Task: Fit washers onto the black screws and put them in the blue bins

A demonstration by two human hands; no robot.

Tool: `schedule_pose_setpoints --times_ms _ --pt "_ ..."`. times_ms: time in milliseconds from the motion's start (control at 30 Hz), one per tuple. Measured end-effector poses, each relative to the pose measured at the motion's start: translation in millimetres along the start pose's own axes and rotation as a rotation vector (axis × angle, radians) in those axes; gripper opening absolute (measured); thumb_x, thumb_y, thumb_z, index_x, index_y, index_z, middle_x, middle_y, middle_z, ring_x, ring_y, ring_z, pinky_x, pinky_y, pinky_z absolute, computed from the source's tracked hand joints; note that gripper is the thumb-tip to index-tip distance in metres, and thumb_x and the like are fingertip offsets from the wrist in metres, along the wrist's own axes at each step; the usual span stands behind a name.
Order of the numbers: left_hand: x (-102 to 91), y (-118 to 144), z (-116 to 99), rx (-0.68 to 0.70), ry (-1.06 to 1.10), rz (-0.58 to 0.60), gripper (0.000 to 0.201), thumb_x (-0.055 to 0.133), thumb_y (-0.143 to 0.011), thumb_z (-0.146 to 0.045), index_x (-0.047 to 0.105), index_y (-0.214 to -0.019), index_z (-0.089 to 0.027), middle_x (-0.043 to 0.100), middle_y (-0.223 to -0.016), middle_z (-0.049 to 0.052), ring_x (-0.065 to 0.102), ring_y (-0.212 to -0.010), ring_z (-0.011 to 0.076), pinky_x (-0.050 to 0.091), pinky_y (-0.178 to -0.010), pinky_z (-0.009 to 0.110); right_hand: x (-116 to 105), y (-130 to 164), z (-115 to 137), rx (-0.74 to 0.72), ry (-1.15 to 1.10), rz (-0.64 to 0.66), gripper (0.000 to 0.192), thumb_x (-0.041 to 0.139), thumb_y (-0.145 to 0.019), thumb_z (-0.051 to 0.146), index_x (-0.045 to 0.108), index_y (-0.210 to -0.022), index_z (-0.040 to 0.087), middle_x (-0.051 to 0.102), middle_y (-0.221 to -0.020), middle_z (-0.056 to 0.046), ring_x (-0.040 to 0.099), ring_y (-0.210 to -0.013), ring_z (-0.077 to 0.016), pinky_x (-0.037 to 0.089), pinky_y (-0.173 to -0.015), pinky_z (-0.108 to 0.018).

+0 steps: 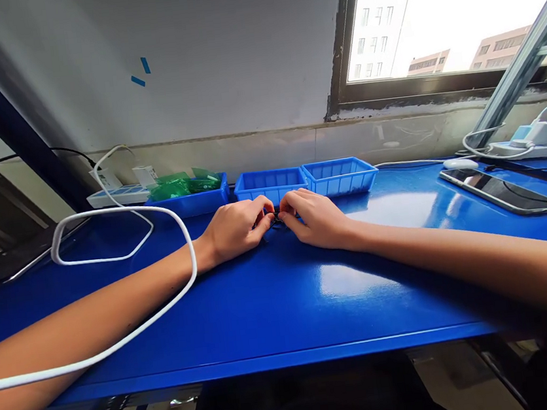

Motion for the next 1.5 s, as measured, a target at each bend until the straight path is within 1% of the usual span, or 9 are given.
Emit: schedule_pose_setpoints --times_ms 233,367,400,500,567,767,933,1167,1500 --pt "-6.0 0 0 -0.009 0.072 0.064 0.029 0.037 -0.085 -0.037 0.054 -0.098 -0.018 0.064 -0.071 0.000 0.058 -0.062 0.0147 0.038 -0.056 0.023 0 0 1 0.020 0.048 0.039 0.013 0.041 -0.087 0.018 0.054 -0.086 0.017 0.062 -0.087 -0.006 0.053 -0.085 -0.0179 0.039 -0.074 -0.028" --pt "-24.7 2 11 -0.096 0.089 0.212 0.034 0.039 -0.082 -0.048 0.057 -0.078 -0.019 0.059 -0.059 -0.001 0.051 -0.051 0.0128 0.032 -0.049 0.023 -1 0 1 0.039 0.066 0.057 0.014 0.041 -0.088 0.018 0.054 -0.089 0.017 0.062 -0.089 -0.007 0.053 -0.089 -0.0184 0.039 -0.075 -0.029" --pt "-26.8 4 12 -0.090 0.086 0.292 0.035 0.043 -0.079 -0.051 0.056 -0.072 -0.019 0.057 -0.056 -0.002 0.050 -0.049 0.0126 0.031 -0.048 0.023 -1 0 2 0.035 0.064 0.057 0.014 0.040 -0.088 0.018 0.054 -0.089 0.017 0.062 -0.090 -0.007 0.053 -0.089 -0.0185 0.039 -0.075 -0.029" --pt "-25.4 9 11 -0.042 0.035 0.498 0.035 0.051 -0.074 -0.054 0.056 -0.066 -0.021 0.057 -0.056 -0.002 0.049 -0.047 0.0128 0.029 -0.046 0.023 -1 0 2 0.023 0.057 0.044 0.013 0.041 -0.088 0.019 0.054 -0.089 0.017 0.062 -0.091 -0.007 0.053 -0.089 -0.0186 0.039 -0.076 -0.029" --pt "-20.3 10 10 -0.029 -0.010 0.532 0.032 0.047 -0.077 -0.050 0.056 -0.067 -0.021 0.058 -0.057 -0.001 0.049 -0.047 0.0133 0.028 -0.046 0.024 -1 0 2 0.020 0.052 0.039 0.012 0.041 -0.088 0.019 0.054 -0.089 0.017 0.062 -0.090 -0.007 0.053 -0.089 -0.0186 0.039 -0.076 -0.029" --pt "-1.9 6 15 -0.110 -0.211 0.415 0.030 0.035 -0.086 -0.041 0.056 -0.078 -0.022 0.060 -0.060 0.002 0.056 -0.053 0.0183 0.028 -0.047 0.025 0 1 2 0.015 0.046 0.039 0.012 0.042 -0.088 0.019 0.054 -0.088 0.017 0.062 -0.089 -0.007 0.053 -0.089 -0.0184 0.039 -0.075 -0.029" --pt "-1.9 4 16 -0.200 -0.304 0.341 0.031 0.031 -0.088 -0.037 0.057 -0.085 -0.021 0.065 -0.069 0.006 0.062 -0.064 0.0236 0.036 -0.055 0.027 0 1 2 0.016 0.071 0.045 0.013 0.041 -0.088 0.019 0.054 -0.088 0.017 0.062 -0.089 -0.007 0.053 -0.088 -0.0187 0.039 -0.074 -0.029" --pt "-10.9 4 7 -0.219 -0.264 0.190 0.039 0.024 -0.090 -0.037 0.059 -0.090 -0.021 0.067 -0.071 0.006 0.064 -0.071 0.0257 0.038 -0.059 0.029 1 0 3 -0.002 0.076 0.052 0.013 0.041 -0.088 0.019 0.054 -0.089 0.017 0.062 -0.089 -0.007 0.053 -0.088 -0.0190 0.039 -0.074 -0.029" --pt "0.5 6 0 -0.111 -0.066 0.185 0.037 0.028 -0.089 -0.042 0.054 -0.103 -0.020 0.067 -0.072 0.002 0.063 -0.064 0.0198 0.039 -0.057 0.026 1 1 3 -0.020 0.037 0.074 0.015 0.041 -0.090 0.019 0.055 -0.090 0.015 0.062 -0.089 -0.007 0.053 -0.087 -0.0179 0.039 -0.074 -0.028"
Point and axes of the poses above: each hand's wrist, its own y-axis away from the middle knuckle, its own x-axis out of the palm, z = x × y, the point moved 5 cm from there along -y, towards the middle knuckle
